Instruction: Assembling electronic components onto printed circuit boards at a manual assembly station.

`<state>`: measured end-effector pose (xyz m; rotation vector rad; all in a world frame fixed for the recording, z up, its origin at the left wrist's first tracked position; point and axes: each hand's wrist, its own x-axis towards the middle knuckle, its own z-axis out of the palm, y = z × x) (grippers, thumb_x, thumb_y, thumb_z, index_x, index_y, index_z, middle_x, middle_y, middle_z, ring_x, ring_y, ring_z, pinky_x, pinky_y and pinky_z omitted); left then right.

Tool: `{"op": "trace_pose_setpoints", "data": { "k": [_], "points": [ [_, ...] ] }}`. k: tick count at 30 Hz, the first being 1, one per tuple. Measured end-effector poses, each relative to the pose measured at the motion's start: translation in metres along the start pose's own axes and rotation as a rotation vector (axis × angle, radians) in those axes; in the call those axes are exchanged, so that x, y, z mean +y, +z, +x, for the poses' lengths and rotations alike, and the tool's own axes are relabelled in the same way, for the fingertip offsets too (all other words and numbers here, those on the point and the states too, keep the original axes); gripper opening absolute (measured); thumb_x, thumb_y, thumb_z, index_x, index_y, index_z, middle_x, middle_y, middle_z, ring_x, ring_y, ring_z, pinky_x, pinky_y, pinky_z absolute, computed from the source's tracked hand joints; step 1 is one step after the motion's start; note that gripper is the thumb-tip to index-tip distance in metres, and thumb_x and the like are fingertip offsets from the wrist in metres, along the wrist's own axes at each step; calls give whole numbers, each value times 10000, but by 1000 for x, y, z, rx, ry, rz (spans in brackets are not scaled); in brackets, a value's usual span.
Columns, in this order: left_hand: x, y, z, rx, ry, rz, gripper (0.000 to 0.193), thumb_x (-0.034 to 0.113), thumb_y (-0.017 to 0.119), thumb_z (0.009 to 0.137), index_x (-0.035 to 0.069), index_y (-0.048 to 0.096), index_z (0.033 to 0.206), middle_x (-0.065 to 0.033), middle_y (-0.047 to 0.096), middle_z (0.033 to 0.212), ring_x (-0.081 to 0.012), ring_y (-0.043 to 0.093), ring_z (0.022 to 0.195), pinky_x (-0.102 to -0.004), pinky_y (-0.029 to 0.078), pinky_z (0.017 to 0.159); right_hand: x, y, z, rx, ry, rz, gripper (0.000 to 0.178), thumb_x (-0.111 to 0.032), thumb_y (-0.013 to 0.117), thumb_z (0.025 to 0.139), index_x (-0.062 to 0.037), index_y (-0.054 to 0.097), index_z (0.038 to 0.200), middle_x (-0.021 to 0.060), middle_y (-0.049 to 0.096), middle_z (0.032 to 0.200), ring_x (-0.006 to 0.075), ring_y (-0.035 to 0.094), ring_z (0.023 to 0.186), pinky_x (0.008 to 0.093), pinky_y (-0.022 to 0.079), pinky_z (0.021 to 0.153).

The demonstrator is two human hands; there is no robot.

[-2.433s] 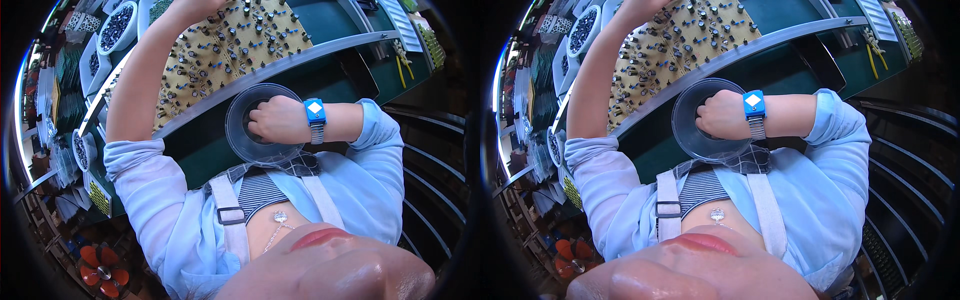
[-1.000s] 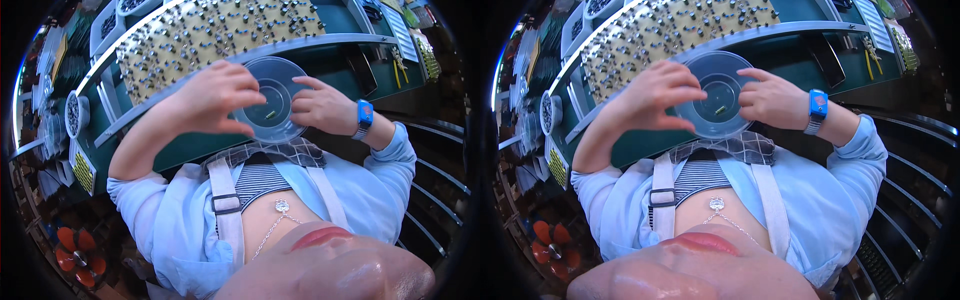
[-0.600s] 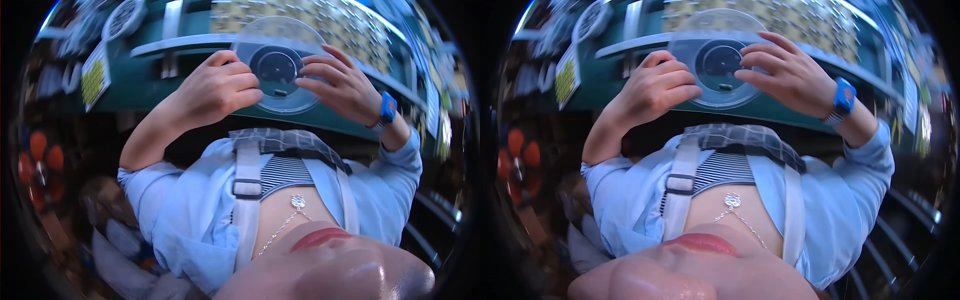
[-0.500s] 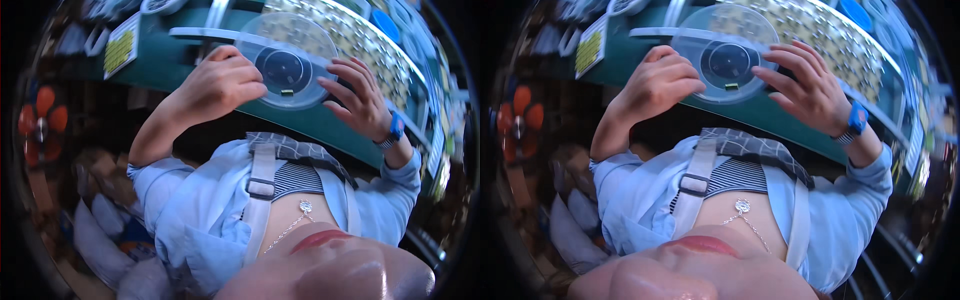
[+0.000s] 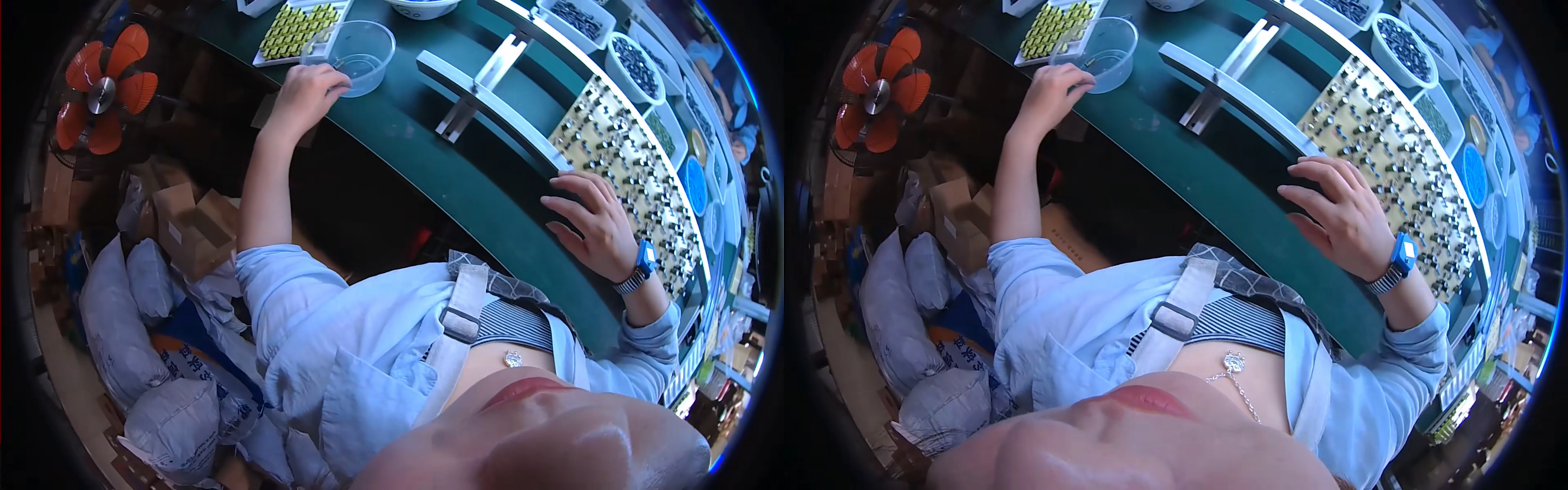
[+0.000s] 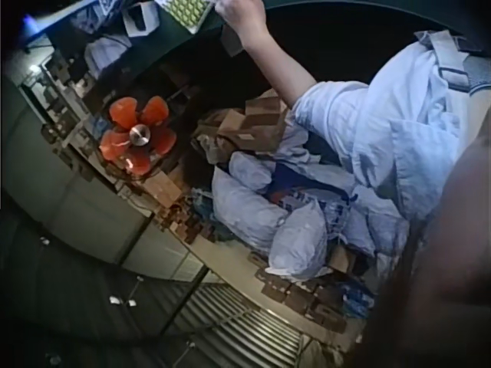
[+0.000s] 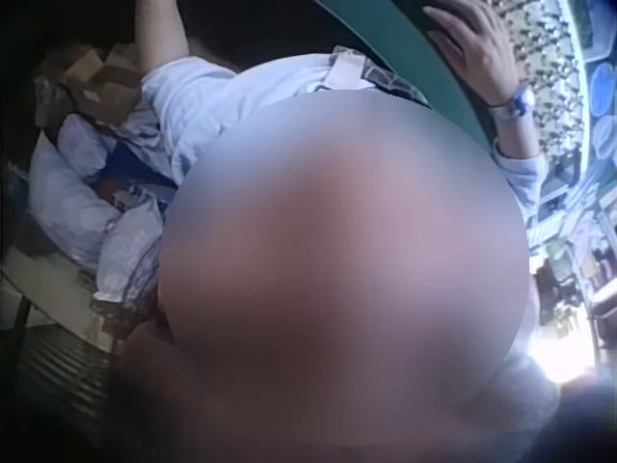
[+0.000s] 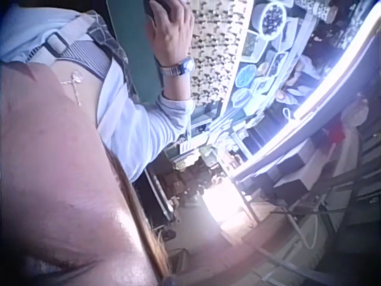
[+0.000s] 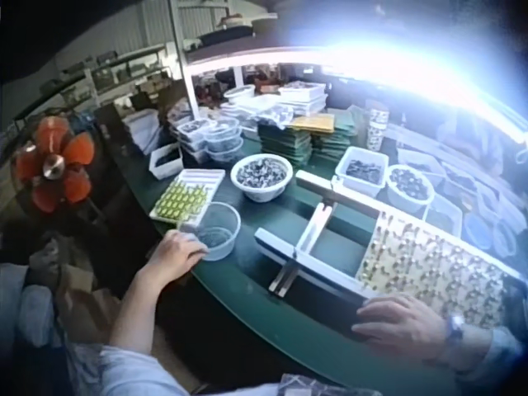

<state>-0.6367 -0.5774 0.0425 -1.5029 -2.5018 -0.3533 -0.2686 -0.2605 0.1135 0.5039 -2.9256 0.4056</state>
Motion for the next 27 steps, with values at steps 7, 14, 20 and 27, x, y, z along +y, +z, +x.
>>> {"op": "trace_pose_setpoints", "data": {
  "k": [7,14,20,27],
  "points": [
    [-58,31,12,158,141,-134,107,168,781,874,143,782,978,-33,719,1000,-282,658,1016,-428,483,970,29,22,144,21,-18,413,407,-74,722,917,-101,633,1313,146,607,1284,331,630,1158,412,530,972],
    [-108,44,50,126,262,-164,265,231,808,866,133,764,1109,-66,710,1074,-293,651,1101,-442,471,1032,57,85,300,-63,76,766,432,-133,685,995,-81,582,1411,120,641,1300,224,660,1153,355,549,993],
    [-174,21,58,422,-86,-455,610,456,798,880,72,656,1331,-163,658,1289,-318,624,1225,-456,474,1075,31,103,403,48,427,1245,466,-211,690,1005,-6,564,1404,113,634,1336,180,646,1169,323,532,1011],
    [-386,80,34,294,-938,-169,655,523,610,965,28,607,1394,-287,567,1419,-434,555,1307,-496,459,1089,-37,189,547,-91,710,1409,588,-402,680,981,8,577,1390,112,616,1370,175,542,1282,340,394,1132]
  ]
}}
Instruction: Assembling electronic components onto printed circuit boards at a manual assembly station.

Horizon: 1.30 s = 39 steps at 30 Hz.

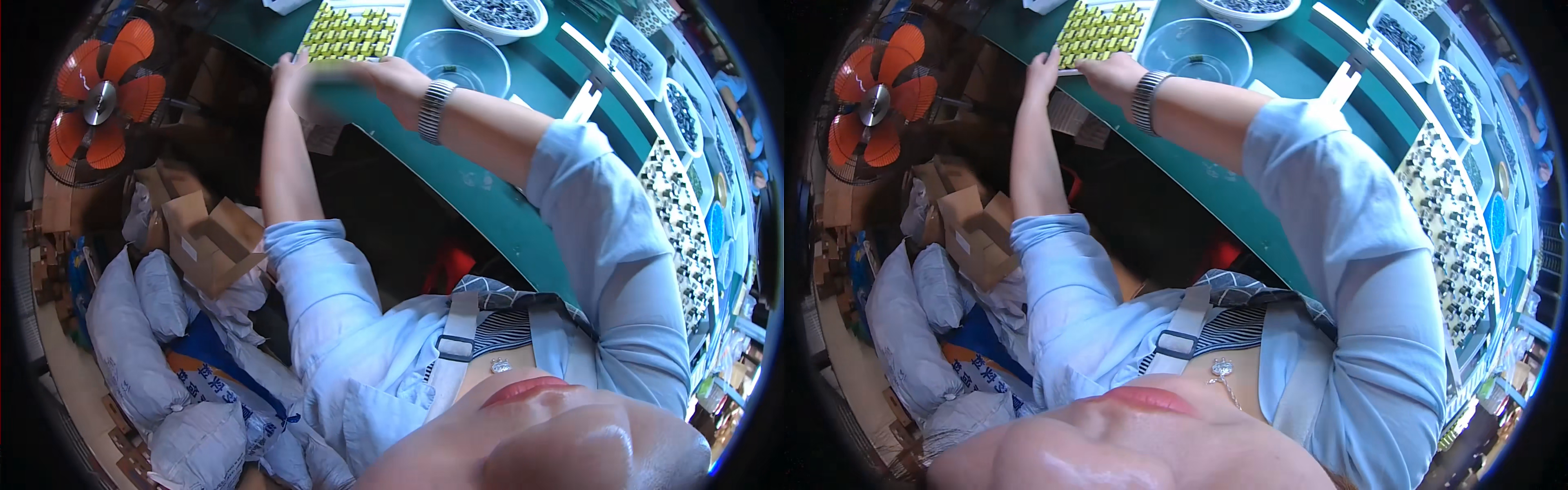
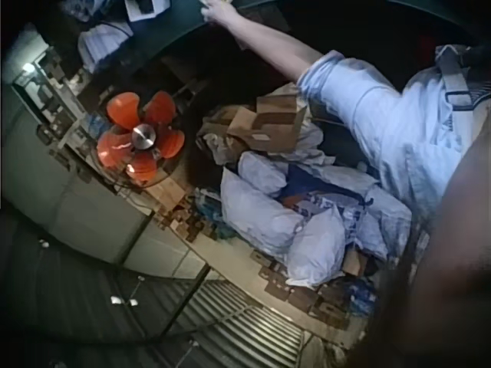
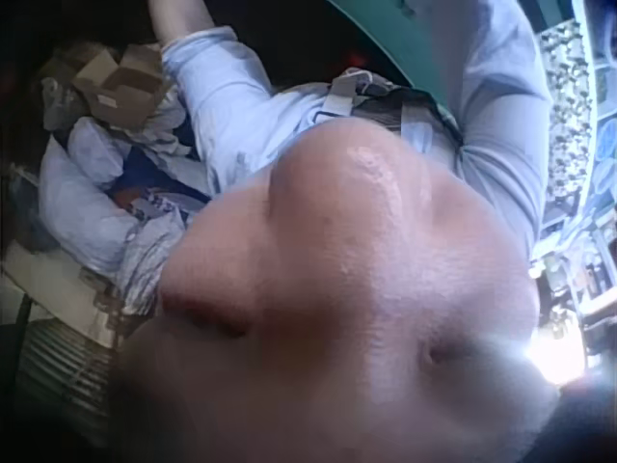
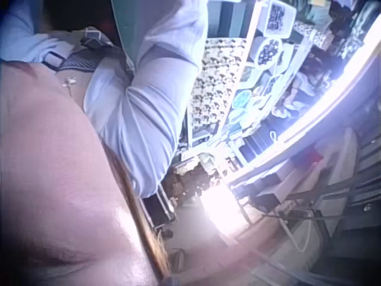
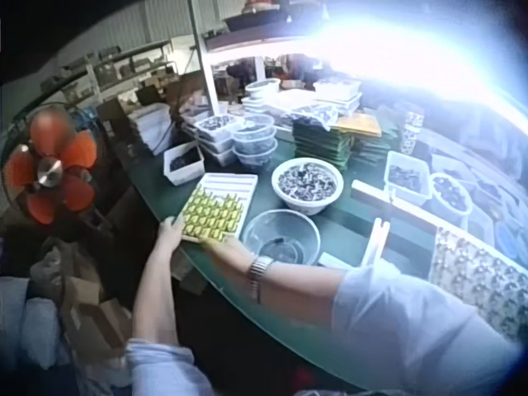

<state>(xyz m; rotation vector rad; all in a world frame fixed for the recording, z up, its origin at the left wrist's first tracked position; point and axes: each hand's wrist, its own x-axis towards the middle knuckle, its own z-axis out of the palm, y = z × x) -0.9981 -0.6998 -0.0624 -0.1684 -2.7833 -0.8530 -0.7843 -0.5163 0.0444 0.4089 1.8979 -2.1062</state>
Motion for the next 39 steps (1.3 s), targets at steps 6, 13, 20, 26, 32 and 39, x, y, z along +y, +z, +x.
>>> {"op": "trace_pose_setpoints", "data": {
  "k": [6,13,20,26,32,39],
  "points": [
    [-10,7,24,-184,-74,-21,455,408,593,960,45,736,1195,-246,710,1202,-396,658,1177,-457,505,1026,21,19,81,606,104,-96,897,-587,675,881,23,419,1488,266,482,1515,380,488,1401,439,392,1172],
    [-64,-12,14,-173,-71,-122,412,361,613,947,16,750,1127,-175,755,1018,-275,714,964,-386,558,798,22,38,78,471,164,0,962,-597,645,904,40,295,1534,278,377,1580,398,410,1455,457,351,1199],
    [-22,-67,-44,-488,-415,-603,554,508,661,955,46,698,1259,-75,751,1018,-134,685,842,-343,560,661,65,30,63,327,270,109,822,-562,638,936,28,412,1462,227,462,1500,329,481,1316,438,402,1097],
    [-36,-97,-102,-519,-405,-531,634,594,651,953,34,683,1249,-75,754,1092,-188,735,925,-429,598,783,73,43,16,178,168,103,920,-462,820,838,83,335,1398,259,563,1379,303,622,1249,381,538,1009],
    [-61,-90,-157,-666,-377,-994,639,538,527,1038,-2,592,1372,-118,712,1239,-236,700,1113,-417,574,926,72,38,-43,187,144,15,845,-362,844,831,57,321,1346,216,624,1253,258,670,1104,347,575,857],
    [-28,-83,-178,-755,-482,-1366,594,463,473,1085,-4,530,1448,-157,624,1409,-272,640,1239,-437,520,1052,83,11,-73,150,167,2,790,-341,808,850,16,329,1367,179,625,1203,227,650,1050,373,574,756]
  ]
}}
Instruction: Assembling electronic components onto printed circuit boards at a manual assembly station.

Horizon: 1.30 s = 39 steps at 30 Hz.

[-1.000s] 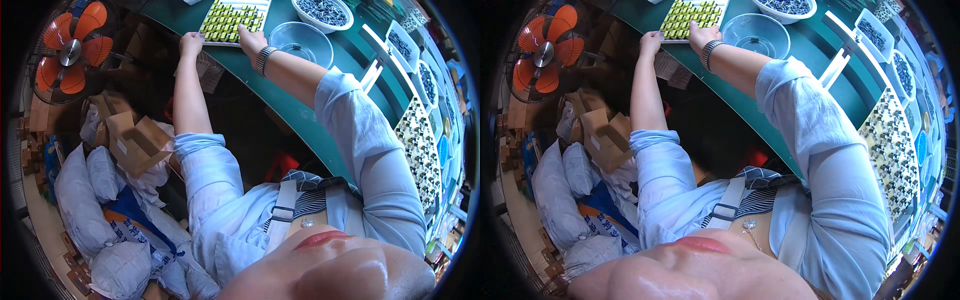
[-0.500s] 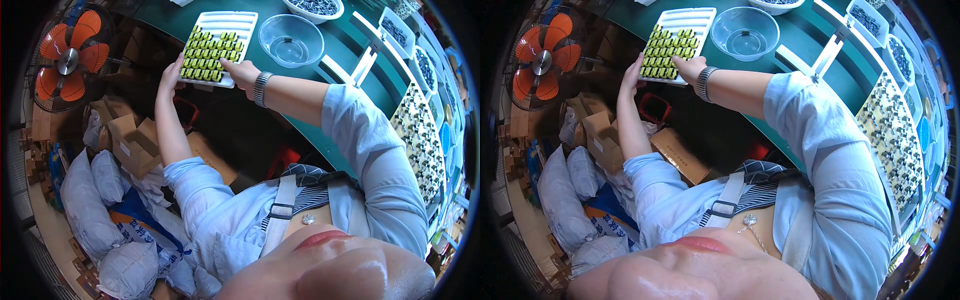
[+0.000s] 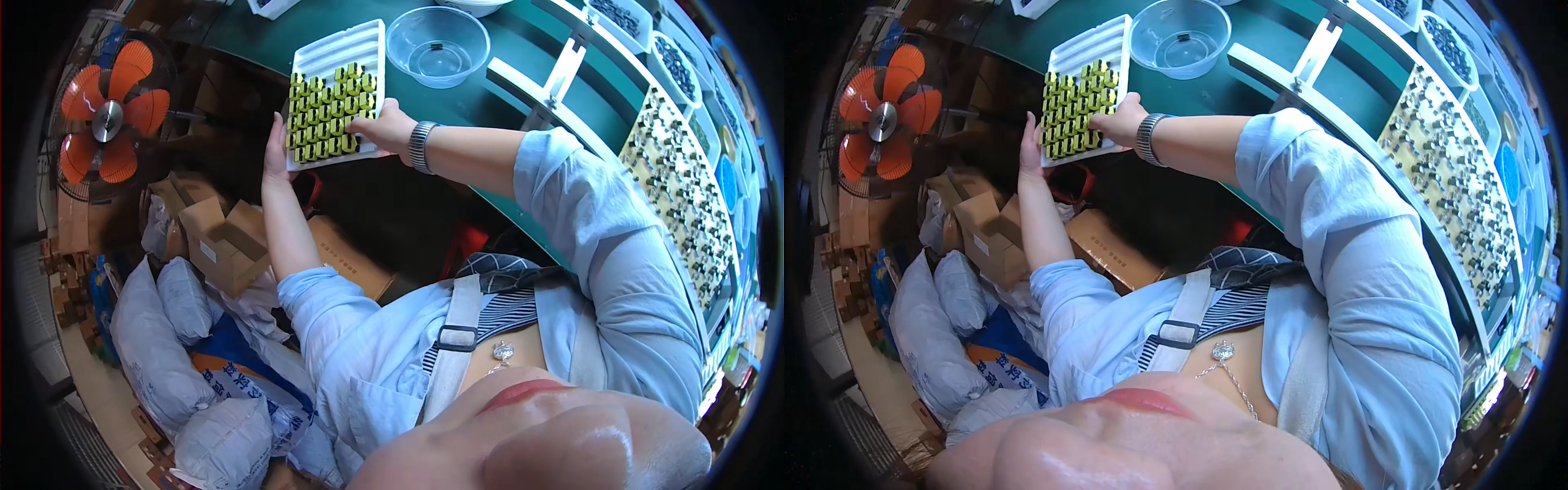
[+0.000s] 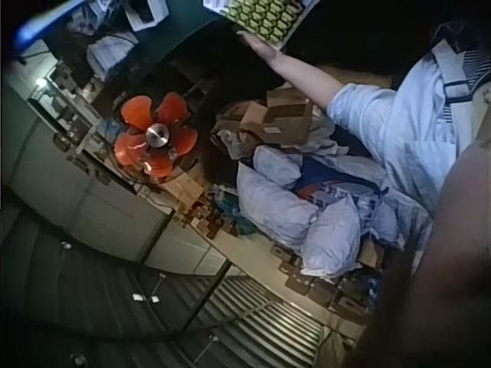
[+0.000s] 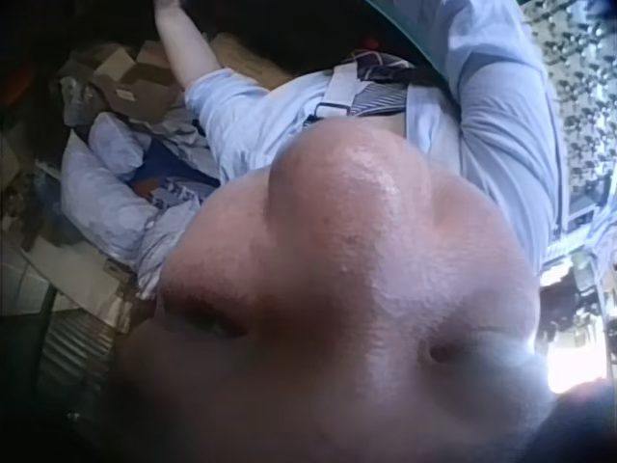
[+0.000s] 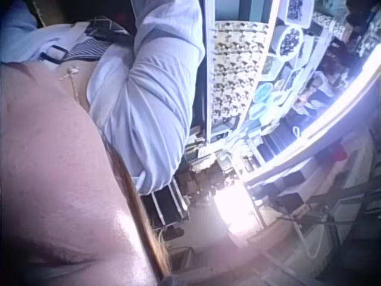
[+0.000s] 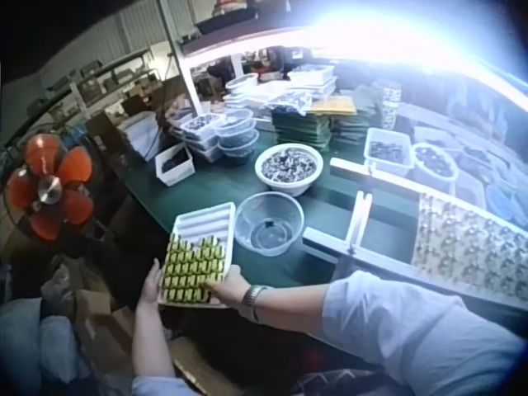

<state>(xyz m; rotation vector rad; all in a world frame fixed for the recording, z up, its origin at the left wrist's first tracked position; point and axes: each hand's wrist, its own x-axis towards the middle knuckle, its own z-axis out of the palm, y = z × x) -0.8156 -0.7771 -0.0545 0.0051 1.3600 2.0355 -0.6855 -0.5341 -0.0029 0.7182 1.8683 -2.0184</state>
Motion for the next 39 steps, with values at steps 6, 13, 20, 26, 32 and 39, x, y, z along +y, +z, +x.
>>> {"op": "trace_pose_setpoints", "data": {
  "k": [6,13,20,26,32,39],
  "points": [
    [-23,0,-1,120,224,146,617,458,443,1090,-9,485,1491,-173,571,1471,-335,580,1316,-464,463,1122,10,-27,-14,-48,-217,-38,905,-364,856,774,85,309,1339,286,643,1223,374,667,1141,427,543,973],
    [-42,100,-86,355,362,195,639,469,469,1074,-7,473,1501,-151,564,1479,-331,575,1310,-469,464,1106,30,-86,-73,-176,-431,-87,848,-343,830,822,87,304,1329,278,658,1174,344,681,1100,414,567,890],
    [-81,287,-176,323,470,318,611,431,491,1073,-14,473,1492,-160,574,1452,-317,596,1275,-457,481,1085,55,-215,-260,-236,-495,23,737,-245,766,921,64,281,1381,248,621,1279,291,681,1131,395,600,946],
    [-151,401,-222,-465,184,491,574,347,522,1071,-37,429,1487,-166,596,1405,-263,616,1243,-418,513,1033,154,-306,-454,-12,-523,295,658,-218,723,984,25,327,1449,146,555,1389,217,554,1304,385,509,1075],
    [-226,484,-267,-974,-386,338,669,315,576,1052,-18,287,1555,-188,515,1486,-290,584,1302,-434,500,1071,222,-307,-610,238,-283,384,606,-169,707,986,47,364,1436,147,598,1379,178,606,1229,352,493,1069],
    [-289,527,-304,-1063,-736,507,620,329,538,1073,-4,310,1544,-190,539,1471,-271,602,1297,-436,517,1078,286,-292,-673,433,-94,569,572,-194,667,993,32,404,1447,158,623,1365,202,637,1231,401,533,1043]
  ]
}}
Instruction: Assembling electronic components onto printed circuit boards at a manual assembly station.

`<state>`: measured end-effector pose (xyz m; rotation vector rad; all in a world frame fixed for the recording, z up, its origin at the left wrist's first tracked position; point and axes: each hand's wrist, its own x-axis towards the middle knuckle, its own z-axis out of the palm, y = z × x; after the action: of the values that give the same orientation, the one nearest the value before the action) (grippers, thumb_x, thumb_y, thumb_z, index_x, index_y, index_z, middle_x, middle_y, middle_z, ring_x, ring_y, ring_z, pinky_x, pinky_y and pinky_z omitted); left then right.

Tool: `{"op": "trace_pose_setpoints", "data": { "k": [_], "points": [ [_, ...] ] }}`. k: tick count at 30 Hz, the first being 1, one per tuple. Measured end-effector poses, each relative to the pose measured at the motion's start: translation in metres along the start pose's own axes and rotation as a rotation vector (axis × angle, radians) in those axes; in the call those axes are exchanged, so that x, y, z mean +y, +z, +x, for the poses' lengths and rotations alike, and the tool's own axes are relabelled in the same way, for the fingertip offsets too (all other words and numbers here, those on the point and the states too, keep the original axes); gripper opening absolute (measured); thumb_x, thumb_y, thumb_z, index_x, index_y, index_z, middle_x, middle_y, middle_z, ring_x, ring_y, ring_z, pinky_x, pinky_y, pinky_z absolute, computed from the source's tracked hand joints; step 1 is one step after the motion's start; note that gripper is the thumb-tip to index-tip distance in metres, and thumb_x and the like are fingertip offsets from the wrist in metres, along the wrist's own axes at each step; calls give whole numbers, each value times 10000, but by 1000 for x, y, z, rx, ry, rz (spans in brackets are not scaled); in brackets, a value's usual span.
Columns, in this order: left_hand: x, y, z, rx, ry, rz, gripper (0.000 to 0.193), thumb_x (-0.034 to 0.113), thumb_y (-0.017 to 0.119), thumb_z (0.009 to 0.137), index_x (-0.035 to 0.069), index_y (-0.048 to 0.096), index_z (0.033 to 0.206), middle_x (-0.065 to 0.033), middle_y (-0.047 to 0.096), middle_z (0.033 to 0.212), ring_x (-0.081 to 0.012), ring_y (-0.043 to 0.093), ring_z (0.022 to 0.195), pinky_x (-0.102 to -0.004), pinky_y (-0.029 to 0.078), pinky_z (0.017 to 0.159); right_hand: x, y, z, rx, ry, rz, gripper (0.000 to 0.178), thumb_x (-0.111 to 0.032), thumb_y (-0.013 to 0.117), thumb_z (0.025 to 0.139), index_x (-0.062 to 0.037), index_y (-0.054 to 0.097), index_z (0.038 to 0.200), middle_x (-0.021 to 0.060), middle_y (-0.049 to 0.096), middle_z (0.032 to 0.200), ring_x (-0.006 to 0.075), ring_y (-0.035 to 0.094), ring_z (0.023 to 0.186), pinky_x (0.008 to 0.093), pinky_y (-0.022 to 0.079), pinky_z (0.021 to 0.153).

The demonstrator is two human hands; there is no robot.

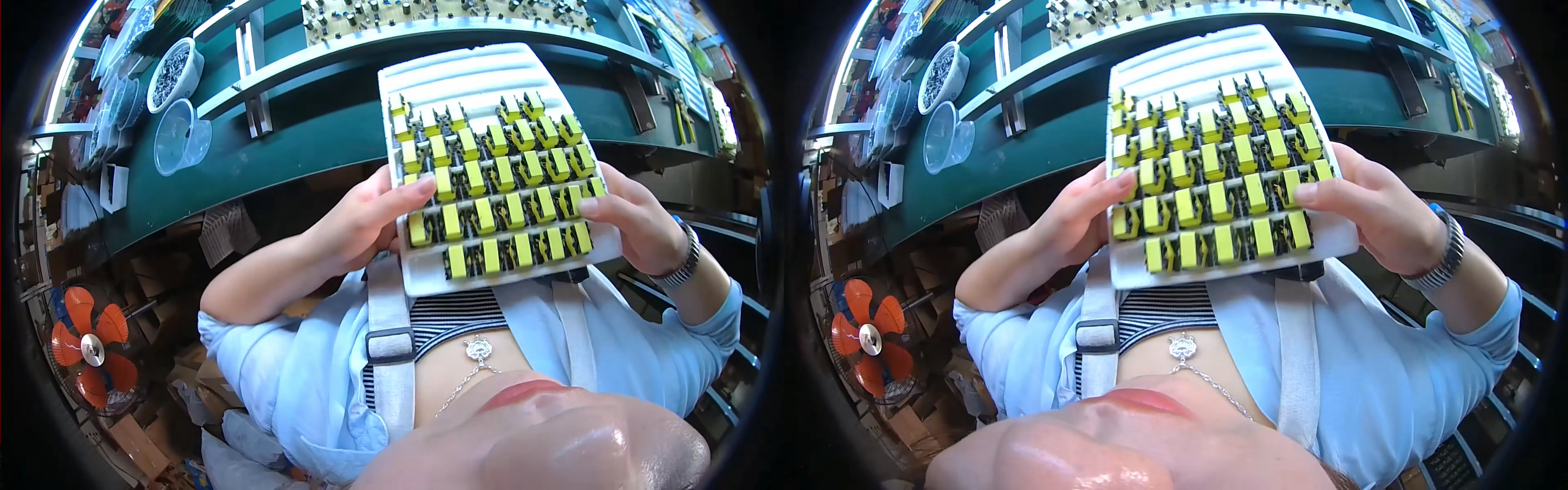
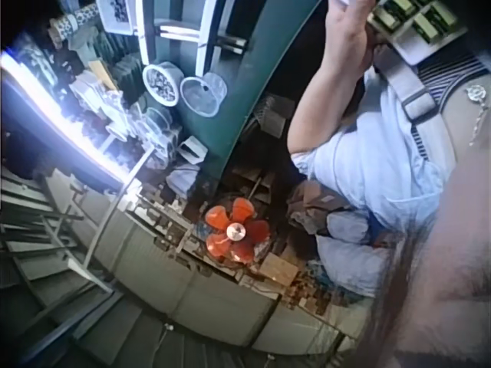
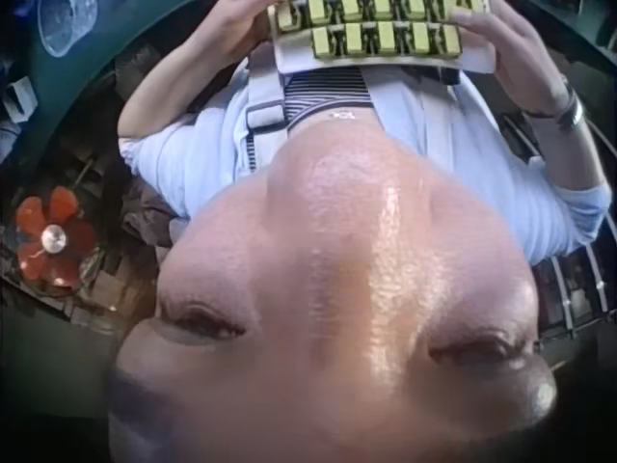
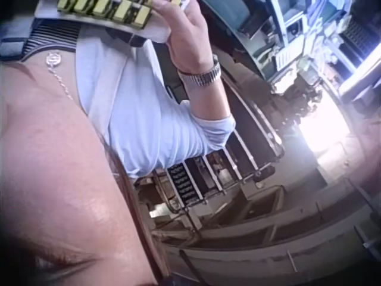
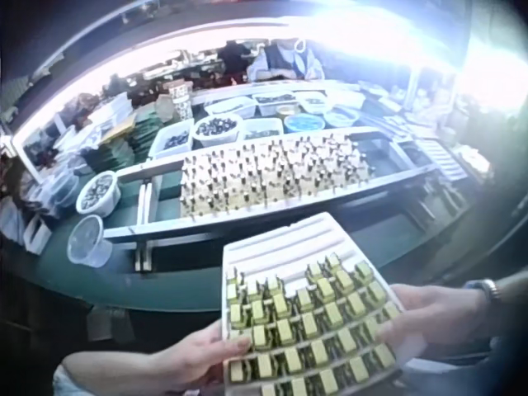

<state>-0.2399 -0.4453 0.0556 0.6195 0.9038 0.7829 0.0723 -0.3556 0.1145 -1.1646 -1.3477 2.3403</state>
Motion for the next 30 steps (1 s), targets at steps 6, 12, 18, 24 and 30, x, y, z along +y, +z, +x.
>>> {"op": "trace_pose_setpoints", "data": {
  "k": [6,12,18,24,30],
  "points": [
    [-16,12,18,35,-98,-104,548,356,546,1078,14,405,1481,-148,626,1362,-209,672,1187,-379,588,982,31,-17,12,102,257,81,627,-173,613,994,-22,347,1542,178,565,1455,255,654,1243,422,551,1054],
    [-37,-34,38,195,6,-11,507,312,544,1085,11,411,1471,-146,636,1346,-212,643,1225,-398,555,1024,75,-21,79,88,81,22,588,-204,608,1019,-33,371,1529,174,569,1442,245,628,1263,409,538,1059],
    [-27,-82,49,407,172,492,721,291,618,1050,-23,242,1580,-198,490,1486,-188,625,1203,-370,539,1008,80,-32,167,131,-195,-433,604,-269,631,1017,-73,381,1531,212,512,1415,272,537,1291,390,507,1069],
    [18,-105,47,380,84,816,820,326,667,1013,-21,207,1596,-251,359,1557,-253,632,1129,-376,534,1005,32,-31,172,159,-79,-639,611,-294,638,1009,-87,383,1525,239,484,1353,291,517,1269,372,529,1016],
    [85,-133,66,341,171,1289,617,253,705,984,33,468,1509,-168,654,1237,-224,675,897,-315,564,792,-20,-49,193,54,42,-1082,725,-215,664,991,-89,302,1606,192,501,1299,217,672,968,351,577,878]
  ]
}}
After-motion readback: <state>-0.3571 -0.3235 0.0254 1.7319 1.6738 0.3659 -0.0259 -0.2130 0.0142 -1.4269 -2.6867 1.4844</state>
